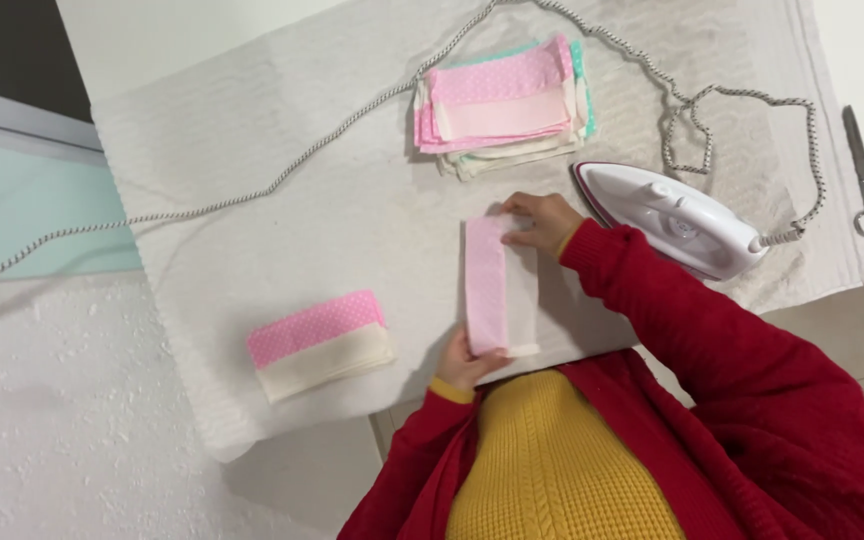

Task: The person irons a small piece of pink and white patterned fabric on a white towel-covered surface. They repeatedly fold the edges of the fabric and press them with a white electric iron, then place the finished piece onto a stack of similar folded items.

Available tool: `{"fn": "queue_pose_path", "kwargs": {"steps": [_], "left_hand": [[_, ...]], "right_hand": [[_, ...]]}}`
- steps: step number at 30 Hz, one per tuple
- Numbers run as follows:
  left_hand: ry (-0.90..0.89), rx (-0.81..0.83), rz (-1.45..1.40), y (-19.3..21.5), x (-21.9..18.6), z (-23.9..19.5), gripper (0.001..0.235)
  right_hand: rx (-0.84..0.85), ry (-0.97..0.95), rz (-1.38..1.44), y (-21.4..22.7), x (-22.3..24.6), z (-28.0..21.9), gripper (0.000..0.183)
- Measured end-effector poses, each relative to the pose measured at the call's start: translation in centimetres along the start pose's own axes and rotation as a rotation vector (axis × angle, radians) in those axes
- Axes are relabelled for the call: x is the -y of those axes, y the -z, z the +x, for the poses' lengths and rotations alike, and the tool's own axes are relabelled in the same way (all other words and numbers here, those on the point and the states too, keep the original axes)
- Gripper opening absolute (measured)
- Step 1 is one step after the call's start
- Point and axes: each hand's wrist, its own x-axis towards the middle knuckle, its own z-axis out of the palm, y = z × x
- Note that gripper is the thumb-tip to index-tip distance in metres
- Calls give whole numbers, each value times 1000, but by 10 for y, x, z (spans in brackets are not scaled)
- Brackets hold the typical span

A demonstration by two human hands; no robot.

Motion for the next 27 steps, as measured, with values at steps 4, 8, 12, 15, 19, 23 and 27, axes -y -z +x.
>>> {"fn": "queue_pose_path", "kwargs": {"steps": [4,8,12,15,19,23,27], "left_hand": [[62,133,196,5,2,3,82],[80,-149,751,8,-59,23,48],[-615,-362,934,-31,-133,65,37],[-932,-299,1185,-55,-157,89,48],[-736,-274,1255,-47,-139,123,30],[-777,-274,1228,-40,-130,132,17],[-791,-277,1160,-30,-122,135,20]], "right_hand": [[184,-201,-220,-15,23,22,33],[155,-180,-208,-14,35,20,30],[65,-101,-204,-14,25,10,28],[30,-123,-221,-7,38,7,29],[-25,-88,-152,0,38,9,31],[-32,-103,-171,-3,37,15,27],[-65,-78,-286,-7,32,16,16]]}}
